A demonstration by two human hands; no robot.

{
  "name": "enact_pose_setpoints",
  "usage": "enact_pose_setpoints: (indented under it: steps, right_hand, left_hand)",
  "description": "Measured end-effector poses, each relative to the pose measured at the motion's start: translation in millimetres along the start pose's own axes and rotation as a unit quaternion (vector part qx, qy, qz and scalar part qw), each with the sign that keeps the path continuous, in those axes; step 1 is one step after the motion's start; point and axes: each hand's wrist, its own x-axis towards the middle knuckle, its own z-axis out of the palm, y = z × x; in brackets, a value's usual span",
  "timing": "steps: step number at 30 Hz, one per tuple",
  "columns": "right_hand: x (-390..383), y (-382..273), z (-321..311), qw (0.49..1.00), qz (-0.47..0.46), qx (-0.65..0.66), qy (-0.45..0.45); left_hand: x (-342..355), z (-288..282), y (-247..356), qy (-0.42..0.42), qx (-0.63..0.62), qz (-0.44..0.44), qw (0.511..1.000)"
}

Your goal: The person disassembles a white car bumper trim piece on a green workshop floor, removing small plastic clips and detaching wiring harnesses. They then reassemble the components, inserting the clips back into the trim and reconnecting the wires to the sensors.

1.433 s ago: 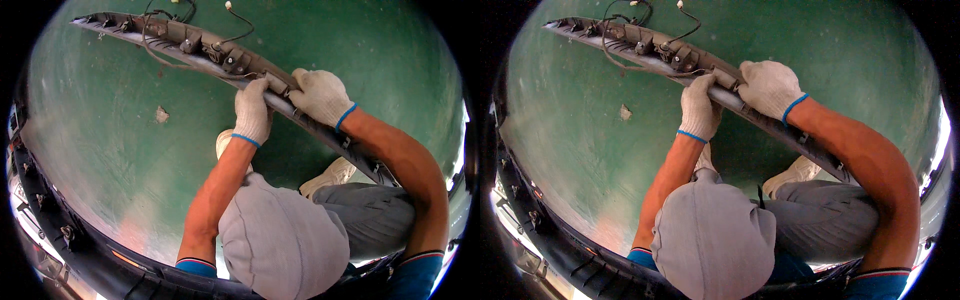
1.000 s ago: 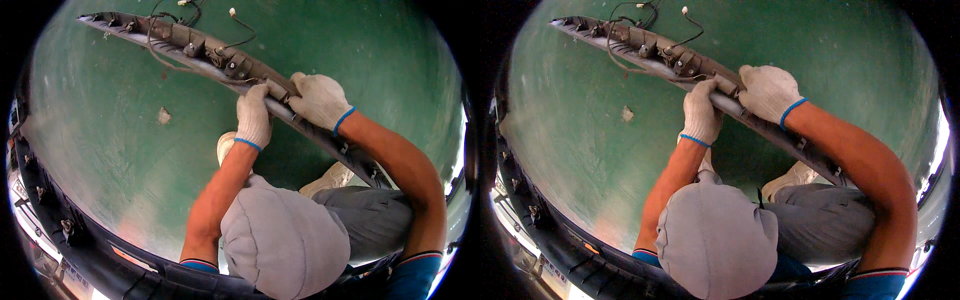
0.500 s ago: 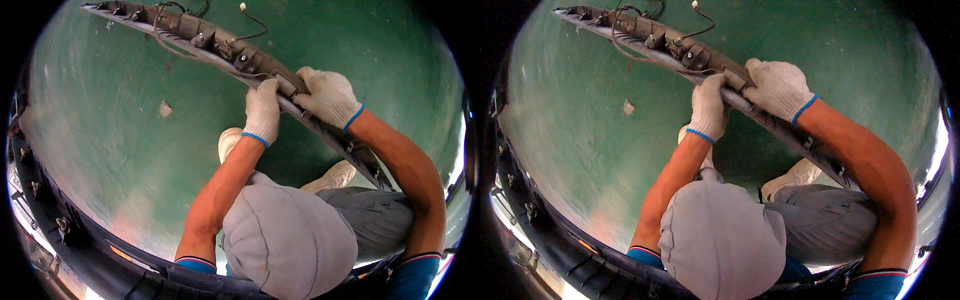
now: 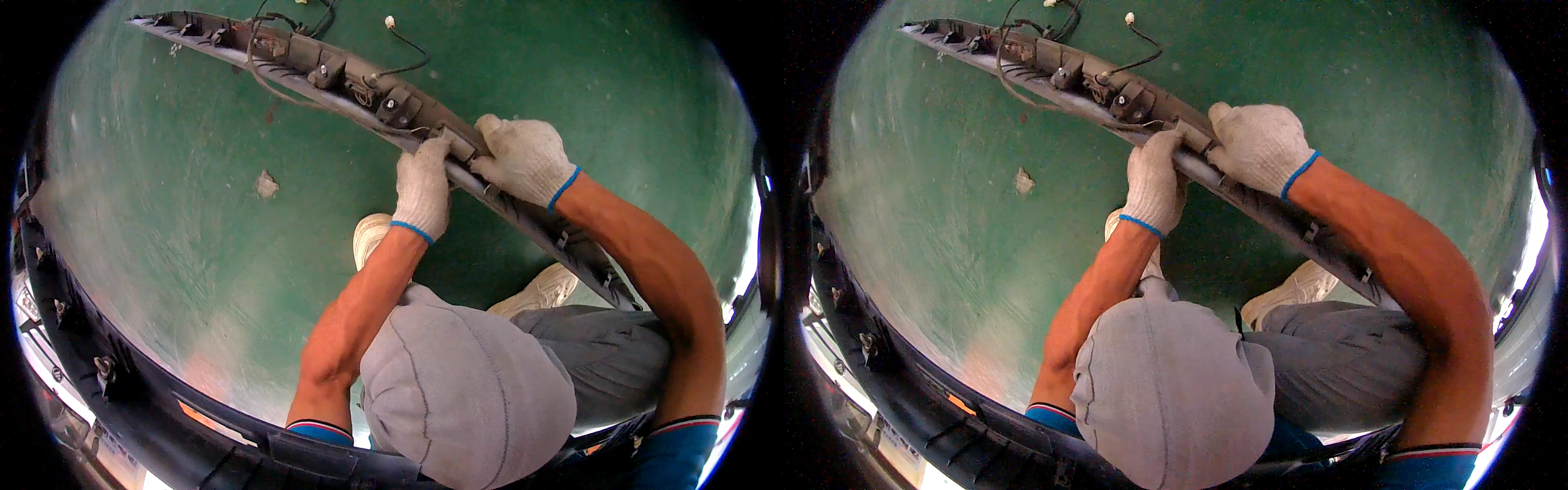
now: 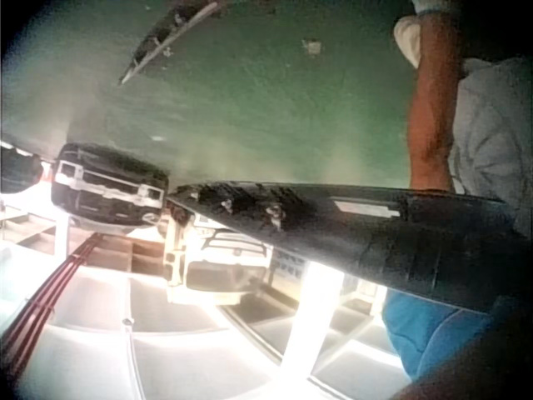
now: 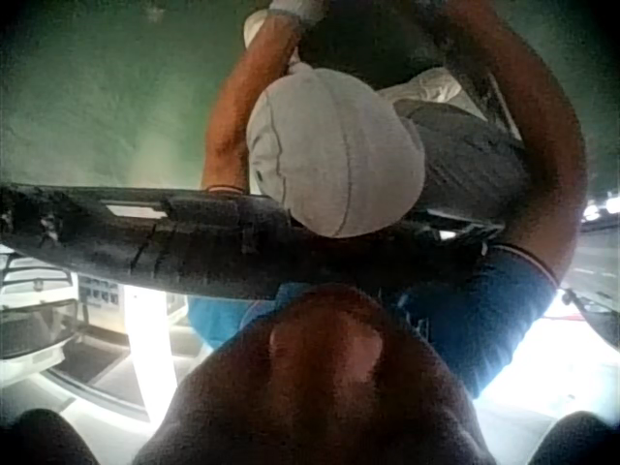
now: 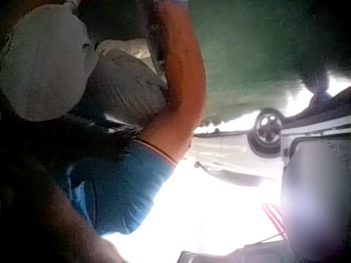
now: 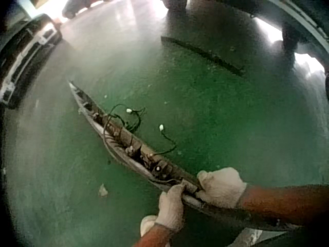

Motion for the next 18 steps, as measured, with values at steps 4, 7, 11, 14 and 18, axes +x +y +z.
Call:
enact_pose_setpoints:
  steps: [4, 7, 11, 14, 18]
  right_hand:
    - [0.9, 2.4, 0.2, 1.0, 0.01, 0.019, -0.008]
    - [1.7, 5.3, 1.2, 1.0, 0.001, 0.03, -0.004]
    - [4.6, 6.8, 3.9, 0.999, 0.005, 0.037, -0.018]
    - [5.4, 7.2, 5.2, 0.999, -0.015, 0.031, -0.005]
    - [5.9, 4.3, 4.8, 1.0, -0.009, 0.028, -0.006]
  left_hand:
    - [-2.9, 0.9, -4.6, 0.014, 0.049, -0.046, 0.998]
    - [-5.2, 3.1, -8.0, -0.001, 0.05, -0.053, 0.997]
    - [-6.8, 4.3, -6.8, -0.036, -0.033, -0.039, 0.998]
    - [-8.5, 5.9, -4.5, -0.05, -0.056, -0.035, 0.997]
    - [-7.5, 7.8, -2.0, 0.031, 0.085, -0.077, 0.993]
